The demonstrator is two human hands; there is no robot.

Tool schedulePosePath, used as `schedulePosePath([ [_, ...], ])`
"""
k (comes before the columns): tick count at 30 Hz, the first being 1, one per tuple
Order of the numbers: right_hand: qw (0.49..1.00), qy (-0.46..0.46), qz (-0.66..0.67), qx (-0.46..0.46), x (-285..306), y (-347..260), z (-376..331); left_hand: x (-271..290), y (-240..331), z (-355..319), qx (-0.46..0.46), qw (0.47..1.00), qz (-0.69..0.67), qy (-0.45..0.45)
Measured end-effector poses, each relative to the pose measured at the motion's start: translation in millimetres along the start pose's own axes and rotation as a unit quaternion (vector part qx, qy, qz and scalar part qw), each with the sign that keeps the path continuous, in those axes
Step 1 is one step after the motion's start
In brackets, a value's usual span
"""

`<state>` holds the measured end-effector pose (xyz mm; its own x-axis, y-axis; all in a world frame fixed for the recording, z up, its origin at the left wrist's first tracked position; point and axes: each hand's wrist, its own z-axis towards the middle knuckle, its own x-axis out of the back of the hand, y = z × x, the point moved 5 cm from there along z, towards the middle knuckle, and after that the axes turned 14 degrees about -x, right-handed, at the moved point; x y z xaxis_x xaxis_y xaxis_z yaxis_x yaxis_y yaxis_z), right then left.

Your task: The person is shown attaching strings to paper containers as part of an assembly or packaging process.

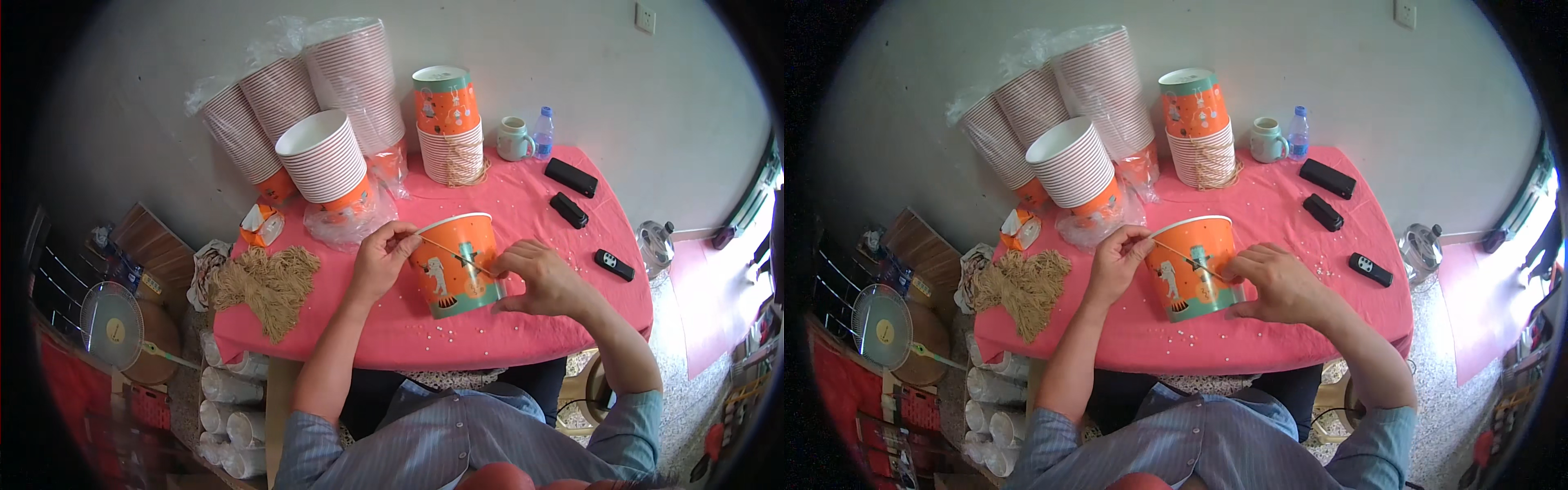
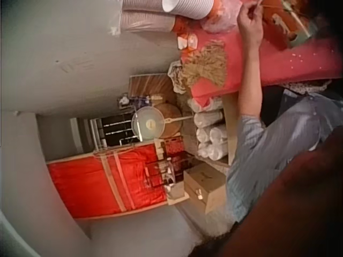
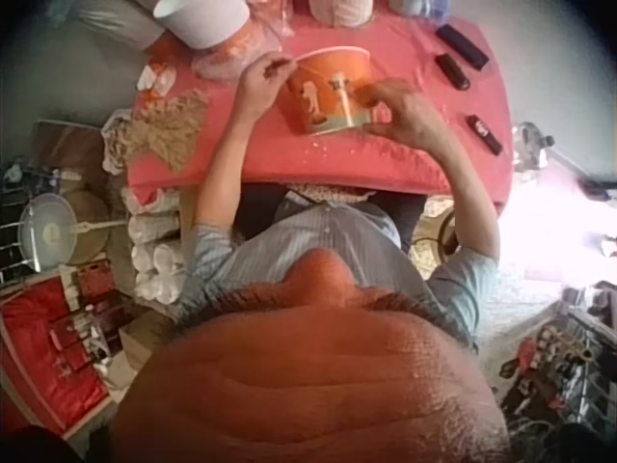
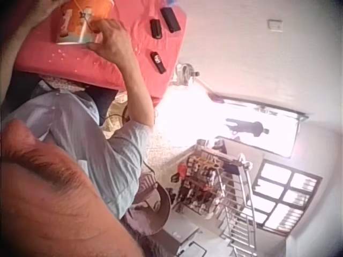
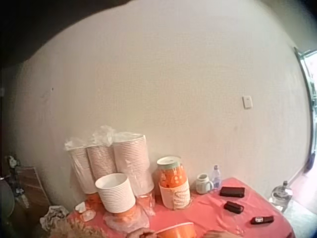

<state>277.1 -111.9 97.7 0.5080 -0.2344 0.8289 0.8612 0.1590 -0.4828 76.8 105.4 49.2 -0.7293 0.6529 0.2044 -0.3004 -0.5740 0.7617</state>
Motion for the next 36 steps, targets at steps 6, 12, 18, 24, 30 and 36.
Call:
schedulePosePath([
  [6, 0.996, 0.0, 0.052, -0.075, -17, 9, 7, 7, -32, -3, 0.039, 0.998, -0.018, 0.043],
  [12, 0.965, -0.044, 0.216, -0.142, -19, 19, 20, 10, -36, -22, 0.078, 0.991, -0.054, 0.094],
  [18, 0.893, 0.035, 0.413, -0.176, 11, 30, 42, 33, -4, -88, 0.012, 0.979, 0.185, 0.082],
  [24, 0.848, 0.2, 0.473, -0.133, 126, 53, 134, 53, 30, -156, -0.065, 0.926, 0.365, 0.071],
  [30, 0.804, 0.192, 0.527, -0.198, 165, 112, 259, 52, 20, -168, -0.067, 0.892, 0.44, 0.075],
  [36, 0.77, 0.206, 0.522, -0.303, 148, 168, 321, 56, 15, -170, -0.059, 0.907, 0.41, 0.075],
])
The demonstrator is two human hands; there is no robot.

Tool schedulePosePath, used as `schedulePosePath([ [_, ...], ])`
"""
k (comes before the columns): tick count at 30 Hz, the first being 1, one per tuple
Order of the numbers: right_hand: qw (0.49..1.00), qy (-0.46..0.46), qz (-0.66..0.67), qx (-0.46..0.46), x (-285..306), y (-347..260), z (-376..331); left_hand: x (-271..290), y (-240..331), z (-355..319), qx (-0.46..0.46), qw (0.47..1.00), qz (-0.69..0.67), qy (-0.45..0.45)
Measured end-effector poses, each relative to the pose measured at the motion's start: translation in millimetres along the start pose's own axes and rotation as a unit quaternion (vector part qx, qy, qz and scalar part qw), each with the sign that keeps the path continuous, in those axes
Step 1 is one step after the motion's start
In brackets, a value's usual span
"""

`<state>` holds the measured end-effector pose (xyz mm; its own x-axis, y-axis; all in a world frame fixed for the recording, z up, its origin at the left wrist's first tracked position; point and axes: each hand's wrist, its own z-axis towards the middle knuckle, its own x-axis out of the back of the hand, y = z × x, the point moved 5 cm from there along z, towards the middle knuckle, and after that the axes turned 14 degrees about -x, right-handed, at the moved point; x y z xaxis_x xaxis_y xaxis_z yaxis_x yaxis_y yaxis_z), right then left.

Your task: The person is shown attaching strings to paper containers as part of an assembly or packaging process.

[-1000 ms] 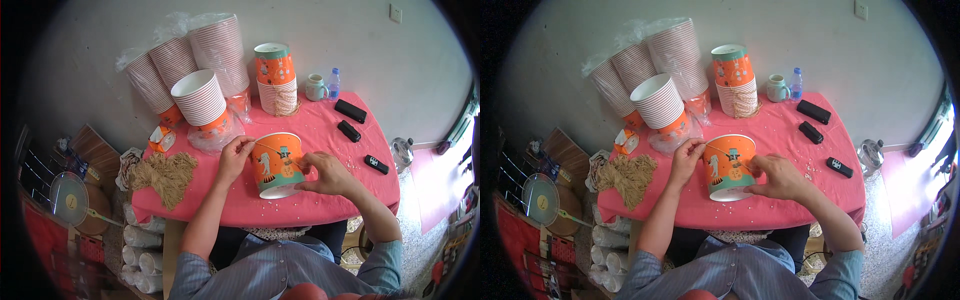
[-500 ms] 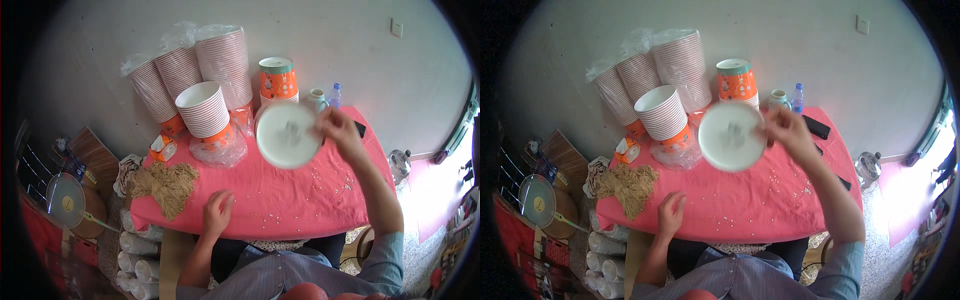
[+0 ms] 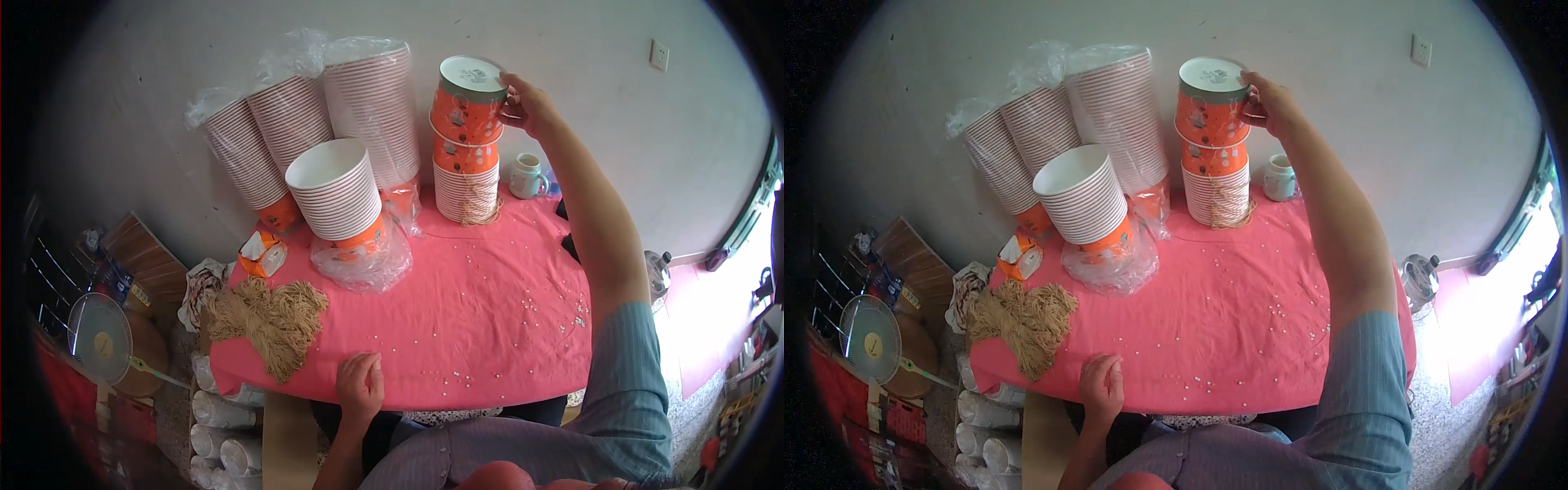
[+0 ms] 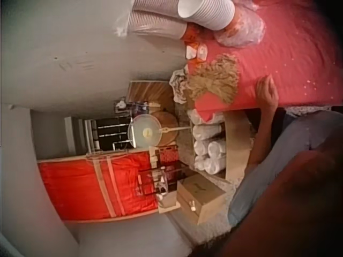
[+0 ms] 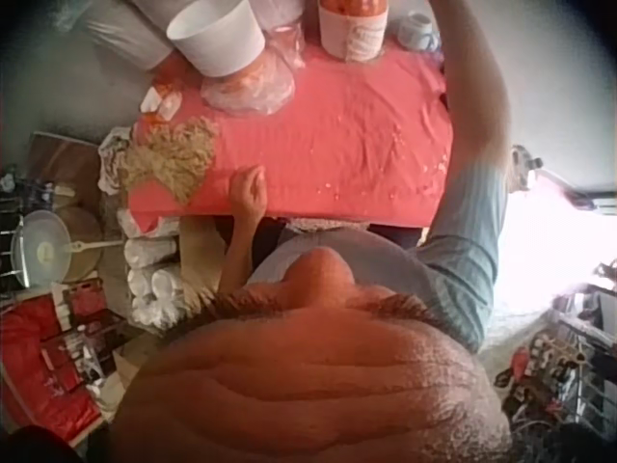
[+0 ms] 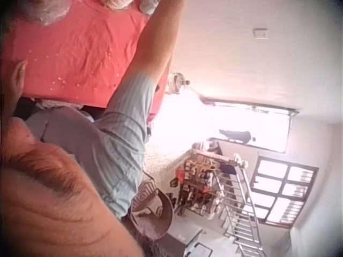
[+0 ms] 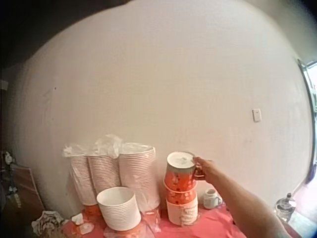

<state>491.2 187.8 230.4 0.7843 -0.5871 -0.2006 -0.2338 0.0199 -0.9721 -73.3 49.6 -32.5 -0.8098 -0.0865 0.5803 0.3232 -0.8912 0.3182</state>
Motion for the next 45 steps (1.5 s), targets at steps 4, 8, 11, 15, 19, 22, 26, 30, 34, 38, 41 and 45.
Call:
schedulePosePath([
  [4, 1.0, 0.002, -0.013, -0.002, -10, 6, 22, 1, 1, 2, -0.011, 1.0, 0.004, 0.0],
  [8, 1.0, 0.01, -0.008, -0.025, -10, 12, 31, 1, -1, 4, -0.013, 1.0, -0.003, 0.0],
  [11, 0.999, 0.023, -0.023, -0.041, -9, 8, 33, 1, -2, 2, -0.01, 1.0, -0.011, -0.002],
  [15, 0.995, 0.052, -0.074, -0.049, -12, 8, 34, 1, -5, 0, -0.006, 1.0, -0.021, -0.009],
  [19, 0.991, 0.058, -0.103, -0.063, -5, 10, 35, 0, -5, 1, -0.003, 1.0, -0.021, -0.008],
  [22, 0.983, 0.072, -0.141, -0.088, -6, 11, 30, 1, -5, 0, 0.003, 1.0, -0.023, -0.008],
  [26, 0.985, 0.071, -0.135, -0.086, -21, 32, 24, 4, -6, -2, 0.006, 1.0, -0.022, 0.0],
  [30, 0.983, 0.081, -0.121, -0.109, 2, 50, 38, 0, -7, 1, 0.001, 1.0, -0.031, 0.004],
  [34, 0.977, 0.086, -0.148, -0.127, 0, 47, 41, 2, -8, 2, 0.0, 0.999, -0.033, 0.004],
  [38, 0.799, 0.279, -0.532, 0.043, -26, 14, 33, 4, -4, 4, 0.005, 1.0, -0.023, 0.0],
  [41, 0.745, 0.281, -0.535, 0.281, -77, 17, 13, 5, -3, 4, 0.008, 1.0, -0.016, 0.0],
  [45, 0.616, 0.152, -0.712, 0.3, -95, 43, 17, 3, 0, 4, -0.004, 1.0, -0.021, 0.006],
])
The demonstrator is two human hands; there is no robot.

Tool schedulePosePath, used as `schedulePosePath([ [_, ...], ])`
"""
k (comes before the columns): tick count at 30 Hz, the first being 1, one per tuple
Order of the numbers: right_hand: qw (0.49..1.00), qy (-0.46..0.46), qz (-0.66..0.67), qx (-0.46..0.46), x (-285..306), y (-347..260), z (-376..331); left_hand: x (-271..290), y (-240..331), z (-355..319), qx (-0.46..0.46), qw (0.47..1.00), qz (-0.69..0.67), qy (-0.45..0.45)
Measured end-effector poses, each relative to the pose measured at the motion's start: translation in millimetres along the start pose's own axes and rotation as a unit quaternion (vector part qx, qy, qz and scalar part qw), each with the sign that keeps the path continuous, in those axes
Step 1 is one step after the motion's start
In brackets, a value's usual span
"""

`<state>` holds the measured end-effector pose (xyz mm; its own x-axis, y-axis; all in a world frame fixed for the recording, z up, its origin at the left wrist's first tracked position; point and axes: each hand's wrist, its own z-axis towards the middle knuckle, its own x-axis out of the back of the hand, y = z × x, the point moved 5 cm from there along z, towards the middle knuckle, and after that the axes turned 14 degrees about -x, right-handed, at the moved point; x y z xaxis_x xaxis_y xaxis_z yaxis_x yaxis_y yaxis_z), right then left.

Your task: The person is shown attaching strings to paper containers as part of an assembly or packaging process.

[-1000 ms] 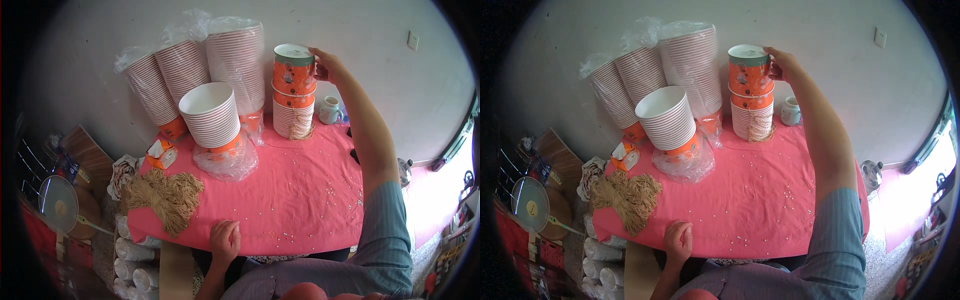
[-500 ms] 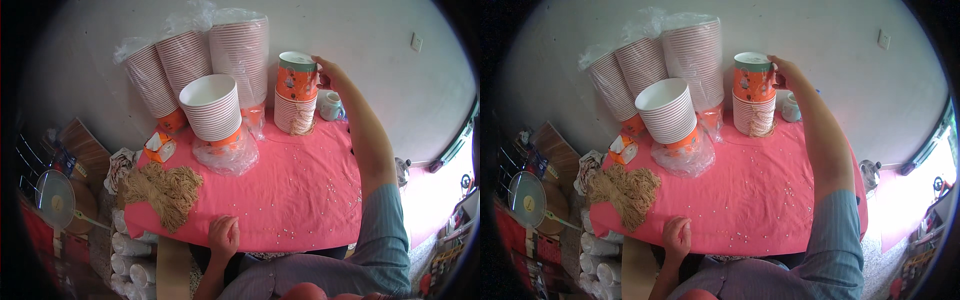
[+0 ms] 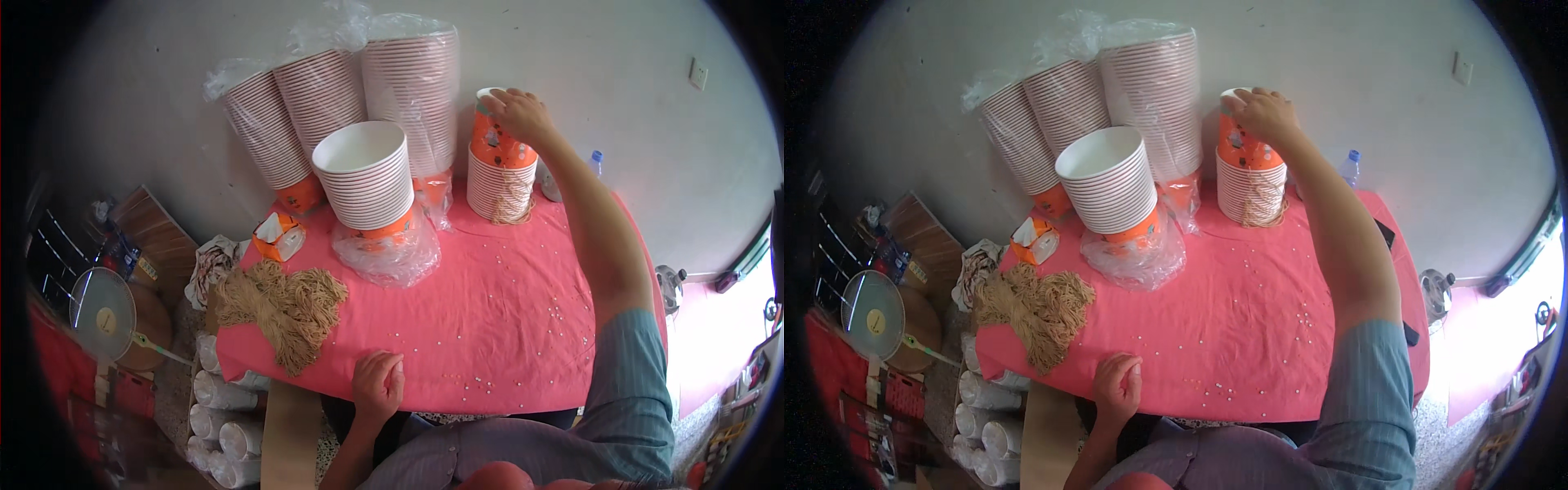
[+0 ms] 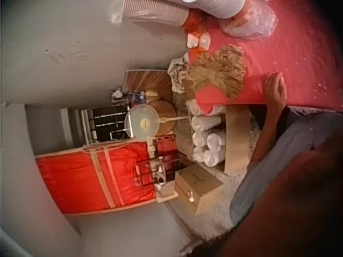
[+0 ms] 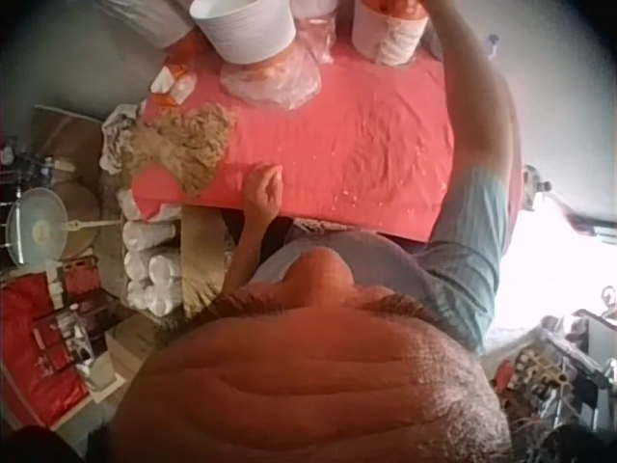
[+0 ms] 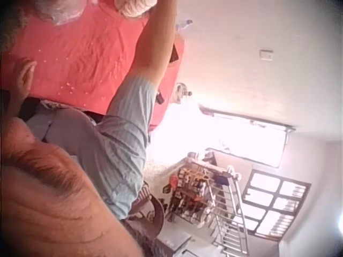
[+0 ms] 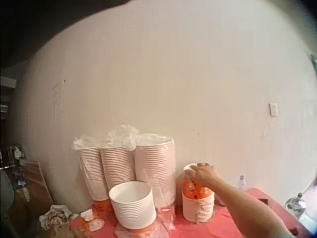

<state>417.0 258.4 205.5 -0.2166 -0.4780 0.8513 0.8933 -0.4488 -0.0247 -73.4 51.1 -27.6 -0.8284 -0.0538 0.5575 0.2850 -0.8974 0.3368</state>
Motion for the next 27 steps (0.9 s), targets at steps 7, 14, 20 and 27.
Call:
schedulePosePath([
  [7, 0.99, 0.122, 0.067, 0.003, 49, -45, -38, 3, -4, -1, 0.014, 1.0, 0.006, 0.012],
  [14, 0.93, -0.033, 0.203, 0.305, 101, -190, -104, 12, -14, 30, 0.003, 0.999, -0.053, -0.01],
  [20, 0.945, -0.05, 0.045, 0.321, 94, -224, -106, 46, -56, 180, -0.134, 0.98, 0.148, 0.016],
  [27, 0.947, -0.034, -0.007, 0.32, 90, -239, -112, 44, -95, 242, -0.132, 0.95, 0.282, 0.027],
])
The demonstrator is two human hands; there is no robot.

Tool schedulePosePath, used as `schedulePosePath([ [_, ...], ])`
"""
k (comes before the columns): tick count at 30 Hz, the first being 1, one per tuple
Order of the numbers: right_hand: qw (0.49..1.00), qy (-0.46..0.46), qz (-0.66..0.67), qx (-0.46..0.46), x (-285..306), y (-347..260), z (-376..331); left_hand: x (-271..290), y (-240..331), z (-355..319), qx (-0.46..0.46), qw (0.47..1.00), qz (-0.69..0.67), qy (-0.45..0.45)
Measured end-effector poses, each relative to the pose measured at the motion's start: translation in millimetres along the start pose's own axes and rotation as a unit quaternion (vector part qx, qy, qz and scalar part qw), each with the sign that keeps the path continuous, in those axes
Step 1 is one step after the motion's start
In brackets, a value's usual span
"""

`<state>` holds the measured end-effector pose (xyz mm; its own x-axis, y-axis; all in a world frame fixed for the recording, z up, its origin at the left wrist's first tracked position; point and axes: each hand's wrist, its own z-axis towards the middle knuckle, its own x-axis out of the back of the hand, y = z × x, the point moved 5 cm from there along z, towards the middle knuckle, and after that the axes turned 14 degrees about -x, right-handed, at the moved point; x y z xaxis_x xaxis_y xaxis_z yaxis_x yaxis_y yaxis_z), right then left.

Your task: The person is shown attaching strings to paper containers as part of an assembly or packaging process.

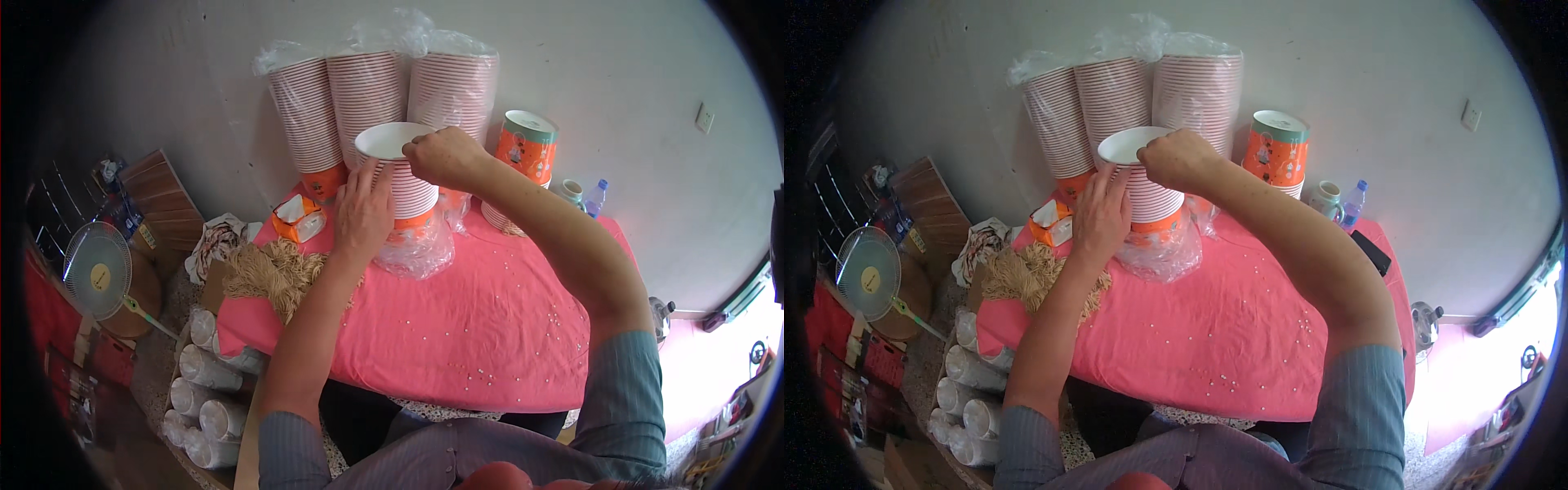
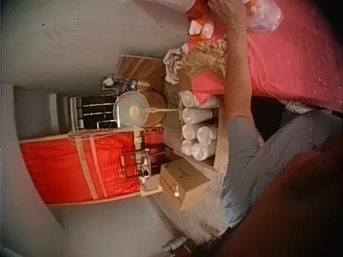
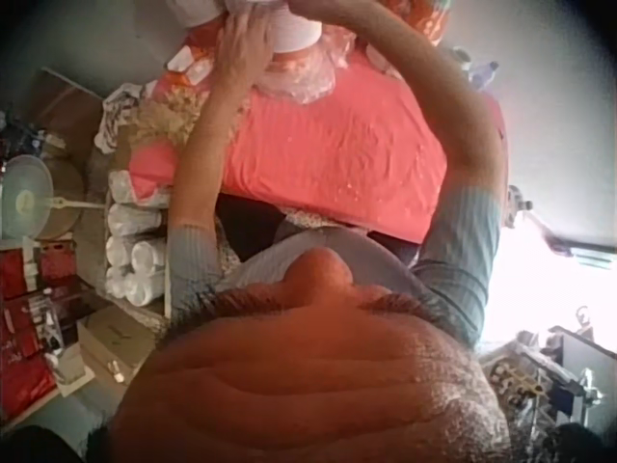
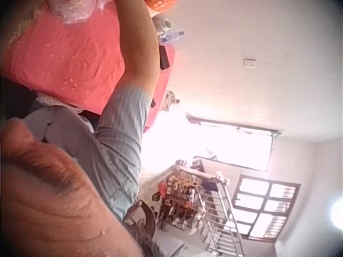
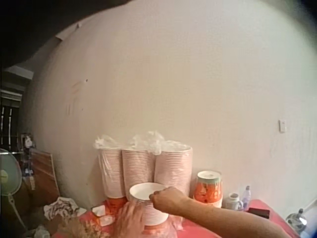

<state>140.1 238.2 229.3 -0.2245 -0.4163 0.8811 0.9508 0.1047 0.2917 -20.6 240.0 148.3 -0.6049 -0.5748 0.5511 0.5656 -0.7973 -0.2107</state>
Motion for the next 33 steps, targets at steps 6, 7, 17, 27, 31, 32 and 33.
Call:
schedulePosePath([
  [6, 0.996, 0.079, 0.03, -0.001, -4, 4, 2, 3, -4, 8, 0.027, 0.999, 0.01, -0.015],
  [7, 0.993, 0.109, 0.034, 0.002, -3, 3, 3, 5, -8, 9, 0.029, 0.999, 0.013, -0.015],
  [17, 0.987, 0.16, 0.021, 0.011, -1, -4, -6, 11, -21, 17, 0.006, 0.999, -0.043, 0.002],
  [27, 0.911, 0.402, 0.066, -0.065, 142, 36, -35, 10, -17, 7, 0.005, 0.998, -0.066, 0.016],
  [31, 0.958, 0.284, -0.016, -0.033, 132, 14, -129, 36, 5, -38, 0.073, 0.983, -0.162, 0.054],
  [32, 0.965, 0.259, -0.039, -0.018, 111, 0, -157, 39, 21, -57, 0.109, 0.97, -0.215, 0.033],
  [33, 0.978, 0.192, -0.081, -0.027, 84, -13, -183, 42, 39, -73, 0.14, 0.953, -0.27, 0.013],
])
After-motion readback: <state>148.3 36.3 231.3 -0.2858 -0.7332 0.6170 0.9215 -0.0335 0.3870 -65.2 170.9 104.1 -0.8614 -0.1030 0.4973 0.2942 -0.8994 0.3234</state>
